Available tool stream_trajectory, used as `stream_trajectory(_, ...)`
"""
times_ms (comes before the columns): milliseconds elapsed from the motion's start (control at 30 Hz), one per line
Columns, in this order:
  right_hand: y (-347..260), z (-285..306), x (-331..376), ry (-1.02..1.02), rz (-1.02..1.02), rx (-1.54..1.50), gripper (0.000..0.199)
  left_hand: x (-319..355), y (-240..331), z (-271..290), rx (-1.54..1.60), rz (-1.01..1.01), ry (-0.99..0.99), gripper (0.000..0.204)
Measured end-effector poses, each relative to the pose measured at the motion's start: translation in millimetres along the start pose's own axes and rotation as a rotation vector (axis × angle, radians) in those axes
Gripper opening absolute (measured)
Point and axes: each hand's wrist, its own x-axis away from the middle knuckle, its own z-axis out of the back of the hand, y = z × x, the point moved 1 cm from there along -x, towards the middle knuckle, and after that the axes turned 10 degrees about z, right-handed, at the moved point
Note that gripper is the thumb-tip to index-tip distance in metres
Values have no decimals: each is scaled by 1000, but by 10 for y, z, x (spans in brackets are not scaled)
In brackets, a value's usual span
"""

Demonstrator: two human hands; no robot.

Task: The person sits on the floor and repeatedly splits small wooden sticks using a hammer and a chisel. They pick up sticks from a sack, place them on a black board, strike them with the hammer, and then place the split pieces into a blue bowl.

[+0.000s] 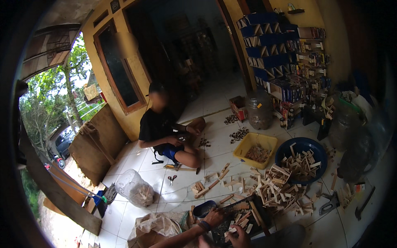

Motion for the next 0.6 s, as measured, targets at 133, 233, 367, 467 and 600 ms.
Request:
stream_trajectory(133,45,-28,-29,53,21,-1,42,-21,-52,45,245,26,133,30)
stream_trajectory(233,57,-30,-57,60,24,18,42,-44,-72,79,342,2,117,28)
stream_trajectory(367,87,-31,-83,78,6,47,42,-25,-43,158,432,1,143,24)
stream_trajectory(467,144,-52,-98,86,15,35,43,-28,-25,202,470,14,126,23)
stream_trajectory(600,213,-100,-131,170,110,126,45,-18,-25,156,519,12,154,24)
